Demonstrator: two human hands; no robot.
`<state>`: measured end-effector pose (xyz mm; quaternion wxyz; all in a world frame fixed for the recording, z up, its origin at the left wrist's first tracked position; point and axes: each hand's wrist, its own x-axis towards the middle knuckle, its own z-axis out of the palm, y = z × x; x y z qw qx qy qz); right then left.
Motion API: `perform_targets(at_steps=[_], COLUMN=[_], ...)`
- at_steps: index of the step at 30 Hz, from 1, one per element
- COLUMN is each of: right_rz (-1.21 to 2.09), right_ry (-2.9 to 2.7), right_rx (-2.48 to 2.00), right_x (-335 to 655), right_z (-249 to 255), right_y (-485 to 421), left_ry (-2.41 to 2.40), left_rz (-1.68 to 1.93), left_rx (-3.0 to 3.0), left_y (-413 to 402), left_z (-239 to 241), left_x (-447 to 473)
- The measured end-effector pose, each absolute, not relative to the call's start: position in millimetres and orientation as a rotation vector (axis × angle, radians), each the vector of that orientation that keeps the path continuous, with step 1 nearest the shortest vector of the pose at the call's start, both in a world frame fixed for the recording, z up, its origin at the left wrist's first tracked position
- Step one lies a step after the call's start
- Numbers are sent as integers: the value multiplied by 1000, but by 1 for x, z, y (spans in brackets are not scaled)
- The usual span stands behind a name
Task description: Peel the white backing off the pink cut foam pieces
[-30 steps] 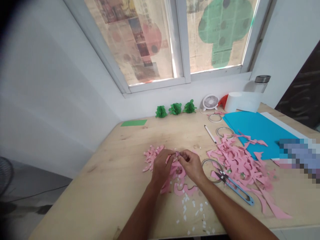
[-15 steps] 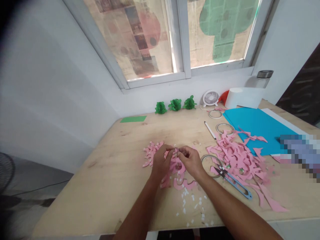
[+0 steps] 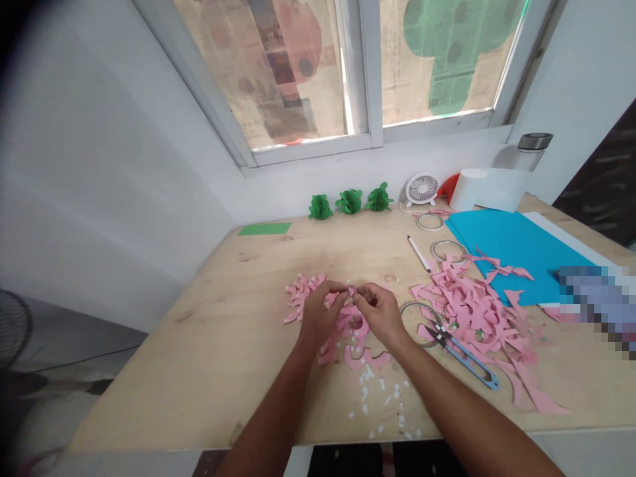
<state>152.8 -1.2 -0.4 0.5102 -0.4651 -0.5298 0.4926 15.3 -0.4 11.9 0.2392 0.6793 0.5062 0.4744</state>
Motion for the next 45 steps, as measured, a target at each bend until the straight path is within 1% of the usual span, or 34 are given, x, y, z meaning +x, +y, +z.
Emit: perform_targets(at_steps=[6, 13, 29, 45], right_rz=[1136, 1150, 1142, 1137], right_ry=[-1306, -1278, -1262, -1283], right_rx=[-1184, -1161, -1158, -1182], right_x=[152, 153, 152, 152], right_z=[-2, -1, 0, -3], right_y=[-1, -1, -1, -1], left_ry=[1400, 1405, 1418, 1472], left_rz=[1285, 1294, 1391, 1277], left_rx=[1875, 1976, 1881, 1994], left_y=[1, 0, 0, 1], left_z=[11, 8, 6, 6], left_x=[15, 18, 20, 18])
